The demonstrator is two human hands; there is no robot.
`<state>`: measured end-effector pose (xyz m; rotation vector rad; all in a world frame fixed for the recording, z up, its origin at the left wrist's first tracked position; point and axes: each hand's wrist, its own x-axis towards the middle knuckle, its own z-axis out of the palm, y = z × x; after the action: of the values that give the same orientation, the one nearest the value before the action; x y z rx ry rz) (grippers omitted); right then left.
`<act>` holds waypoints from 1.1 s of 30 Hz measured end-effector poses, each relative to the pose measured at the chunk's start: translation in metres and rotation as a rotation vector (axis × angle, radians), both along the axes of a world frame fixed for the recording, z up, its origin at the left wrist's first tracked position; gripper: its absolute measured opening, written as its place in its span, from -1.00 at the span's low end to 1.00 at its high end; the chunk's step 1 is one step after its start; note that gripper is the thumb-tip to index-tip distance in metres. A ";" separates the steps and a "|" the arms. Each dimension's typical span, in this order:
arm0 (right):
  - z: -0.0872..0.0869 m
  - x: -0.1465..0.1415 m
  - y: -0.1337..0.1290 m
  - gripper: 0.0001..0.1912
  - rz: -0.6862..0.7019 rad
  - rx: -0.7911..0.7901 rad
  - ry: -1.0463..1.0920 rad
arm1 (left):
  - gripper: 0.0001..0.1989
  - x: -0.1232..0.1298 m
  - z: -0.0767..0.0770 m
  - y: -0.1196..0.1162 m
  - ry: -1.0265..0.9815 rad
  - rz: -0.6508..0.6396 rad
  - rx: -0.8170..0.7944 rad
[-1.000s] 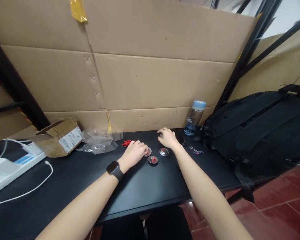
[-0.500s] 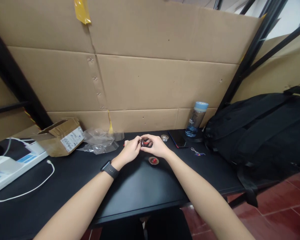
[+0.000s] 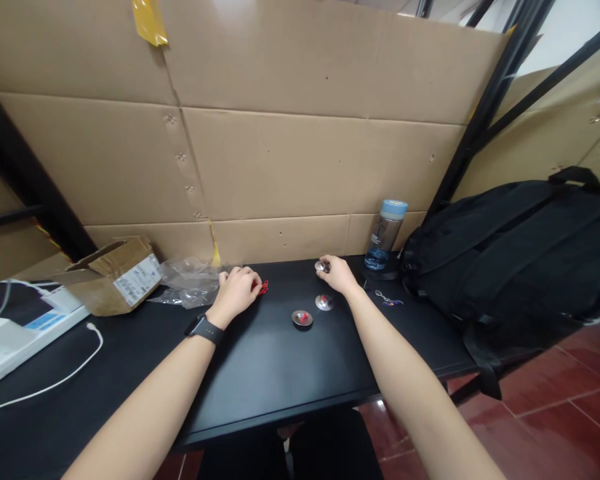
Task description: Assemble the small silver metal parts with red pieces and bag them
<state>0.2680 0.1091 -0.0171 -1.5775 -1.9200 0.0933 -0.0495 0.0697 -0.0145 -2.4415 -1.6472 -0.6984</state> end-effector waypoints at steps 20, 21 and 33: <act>0.016 -0.005 -0.011 -0.75 -0.218 -0.239 -0.171 | -0.77 0.062 0.008 -0.049 0.077 -0.687 -0.106; 0.017 -0.005 -0.012 -0.75 -0.232 -0.246 -0.176 | -0.77 0.062 0.009 -0.049 0.072 -0.693 -0.093; 0.021 -0.013 -0.017 -0.77 -0.023 -0.085 -0.053 | -0.83 0.065 0.010 -0.052 0.087 -0.702 -0.102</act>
<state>0.2551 0.0917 0.0036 -1.6732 -1.9612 0.1255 0.0151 0.0182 -0.0043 -3.0802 -0.7798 -0.5629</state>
